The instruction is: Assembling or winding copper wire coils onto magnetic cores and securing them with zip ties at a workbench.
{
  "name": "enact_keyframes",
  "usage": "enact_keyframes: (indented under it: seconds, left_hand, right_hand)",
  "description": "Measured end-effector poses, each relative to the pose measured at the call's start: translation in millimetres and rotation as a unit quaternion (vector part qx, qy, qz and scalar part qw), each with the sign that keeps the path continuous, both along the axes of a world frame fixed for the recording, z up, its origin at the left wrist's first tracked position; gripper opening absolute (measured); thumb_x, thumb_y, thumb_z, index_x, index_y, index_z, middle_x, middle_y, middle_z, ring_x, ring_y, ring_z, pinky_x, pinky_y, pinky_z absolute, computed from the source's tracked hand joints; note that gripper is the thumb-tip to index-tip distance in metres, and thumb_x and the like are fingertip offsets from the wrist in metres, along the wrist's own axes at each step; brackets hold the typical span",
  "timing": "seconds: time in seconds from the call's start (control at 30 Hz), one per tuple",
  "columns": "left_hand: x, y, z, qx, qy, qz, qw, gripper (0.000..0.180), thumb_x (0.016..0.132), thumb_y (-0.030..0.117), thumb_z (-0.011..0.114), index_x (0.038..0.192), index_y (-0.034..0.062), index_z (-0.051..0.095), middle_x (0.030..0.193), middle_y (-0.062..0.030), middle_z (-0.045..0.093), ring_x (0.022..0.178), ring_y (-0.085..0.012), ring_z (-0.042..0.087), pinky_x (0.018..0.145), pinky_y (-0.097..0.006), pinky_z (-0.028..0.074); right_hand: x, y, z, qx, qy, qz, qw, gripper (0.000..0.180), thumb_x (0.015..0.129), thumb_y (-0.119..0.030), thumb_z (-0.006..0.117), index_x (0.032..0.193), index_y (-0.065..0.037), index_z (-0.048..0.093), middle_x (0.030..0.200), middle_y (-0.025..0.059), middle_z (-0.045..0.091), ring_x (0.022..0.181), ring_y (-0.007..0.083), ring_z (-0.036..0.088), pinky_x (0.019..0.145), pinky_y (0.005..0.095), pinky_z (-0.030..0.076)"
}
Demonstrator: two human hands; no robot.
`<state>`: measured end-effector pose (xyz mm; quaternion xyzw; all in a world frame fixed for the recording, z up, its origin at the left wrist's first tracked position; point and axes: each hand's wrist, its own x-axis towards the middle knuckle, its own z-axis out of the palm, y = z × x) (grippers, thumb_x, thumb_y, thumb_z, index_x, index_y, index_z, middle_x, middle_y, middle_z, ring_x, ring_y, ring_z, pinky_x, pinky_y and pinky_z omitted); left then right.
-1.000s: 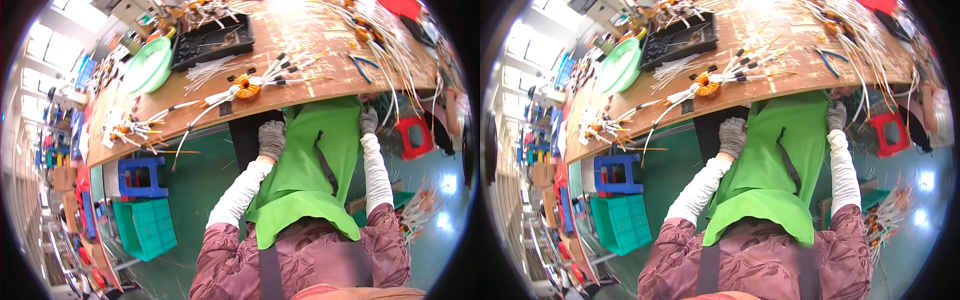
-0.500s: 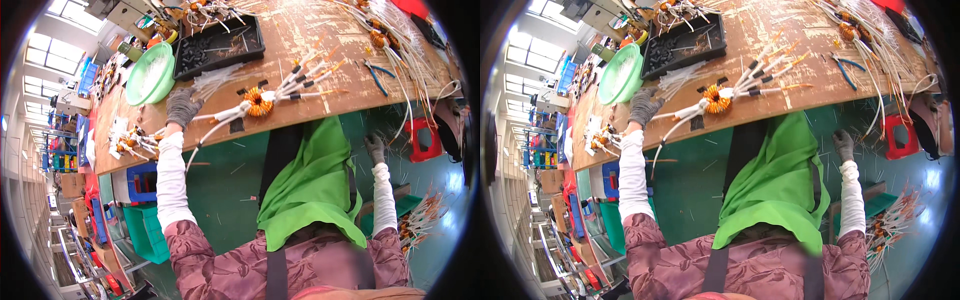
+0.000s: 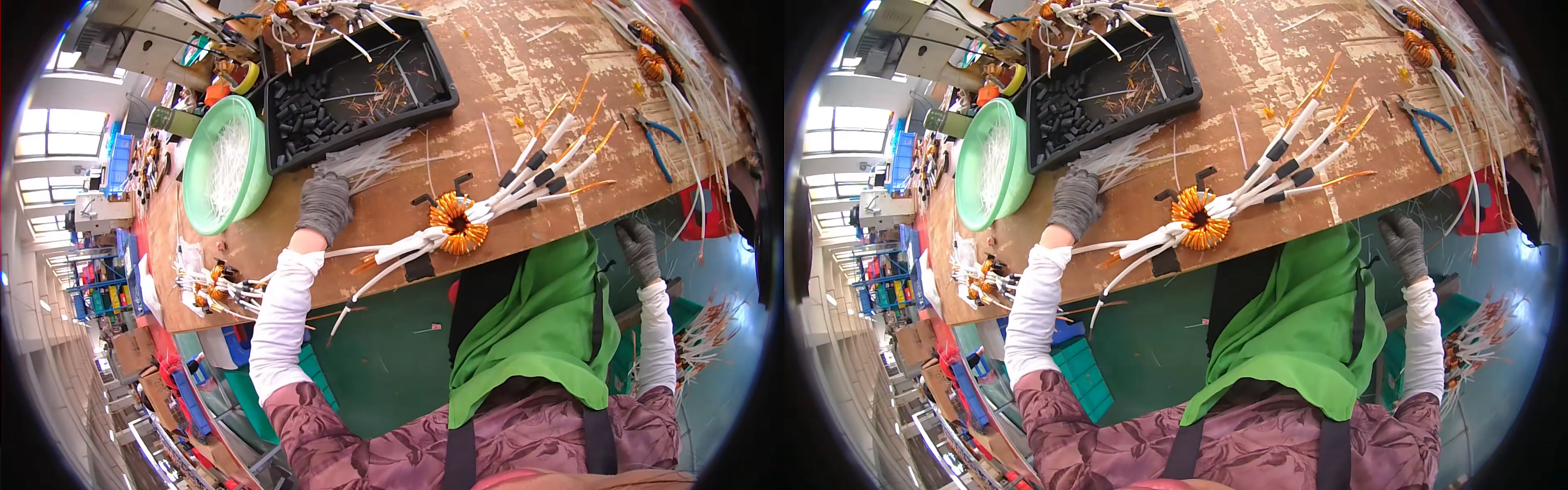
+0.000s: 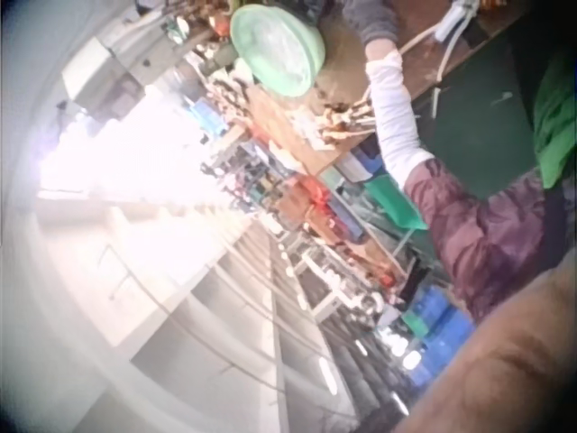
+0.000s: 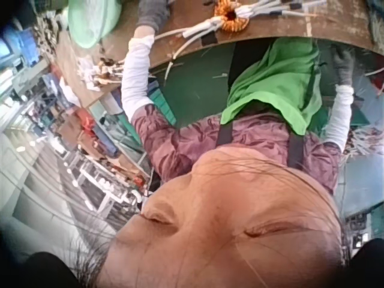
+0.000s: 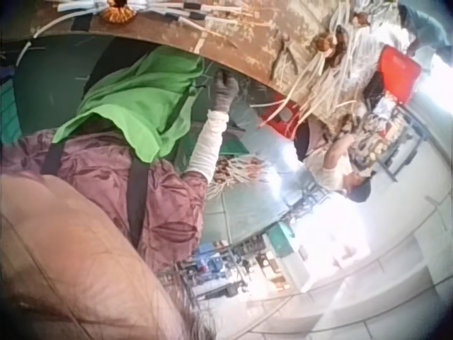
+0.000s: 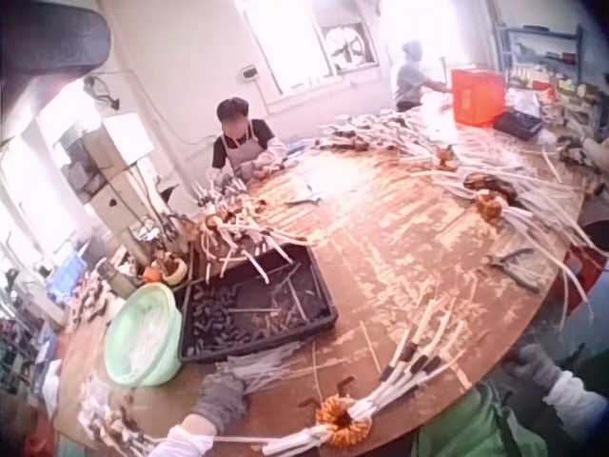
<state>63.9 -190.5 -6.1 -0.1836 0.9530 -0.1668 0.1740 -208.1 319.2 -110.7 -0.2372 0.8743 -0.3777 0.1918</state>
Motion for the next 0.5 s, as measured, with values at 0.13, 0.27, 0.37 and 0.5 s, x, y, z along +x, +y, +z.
enact_keyframes:
  seconds: [0.13,0.27,0.37,0.5]
  left_hand:
    - [4.9,-15.2,22.8,0.062,0.029,0.124,0.99,0.019,0.074,0.016,0.056,0.092,0.0101,0.061,0.081,-0.0166,0.065,0.074,-0.0354,0.063,0.071,-0.043,0.049]
    - [31.7,-45.0,47.2,0.165,0.131,0.031,0.977,0.017,0.077,0.013,0.053,0.091,0.0077,0.06,0.084,-0.0179,0.064,0.078,-0.035,0.062,0.072,-0.042,0.049]
    - [41.5,-36.2,85.7,0.193,0.167,0.018,0.967,0.019,0.079,0.011,0.052,0.096,0.0058,0.06,0.083,-0.0193,0.063,0.078,-0.0342,0.062,0.071,-0.041,0.048]
    - [42.6,-3.8,110.6,0.289,0.242,0.176,0.909,0.024,0.083,0.009,0.055,0.106,0.0044,0.059,0.075,-0.0115,0.063,0.063,-0.021,0.059,0.059,-0.032,0.046]
  right_hand:
    - [-5.3,-18.8,10.3,-0.103,-0.035,-0.01,0.994,0.015,0.081,-0.007,0.06,0.093,0.001,0.062,0.082,0.0131,0.064,0.078,0.0193,0.061,0.072,0.0302,0.046]
    - [-19.4,-19.1,44.5,0.026,0.012,0.112,0.993,0.014,0.081,-0.011,0.061,0.084,0.003,0.06,0.071,0.0103,0.06,0.068,0.0166,0.056,0.064,0.0293,0.043]
    - [-24.4,-6.8,72.4,0.065,0.0,0.167,0.984,0.019,0.082,-0.015,0.061,0.077,0.003,0.057,0.064,0.0069,0.054,0.062,0.0129,0.05,0.058,0.028,0.04]
    - [0.2,-17.0,124.1,-0.04,-0.15,0.154,0.976,0.02,0.082,-0.017,0.062,0.074,0.0,0.057,0.061,0.0027,0.048,0.06,0.0092,0.046,0.054,0.0261,0.038]
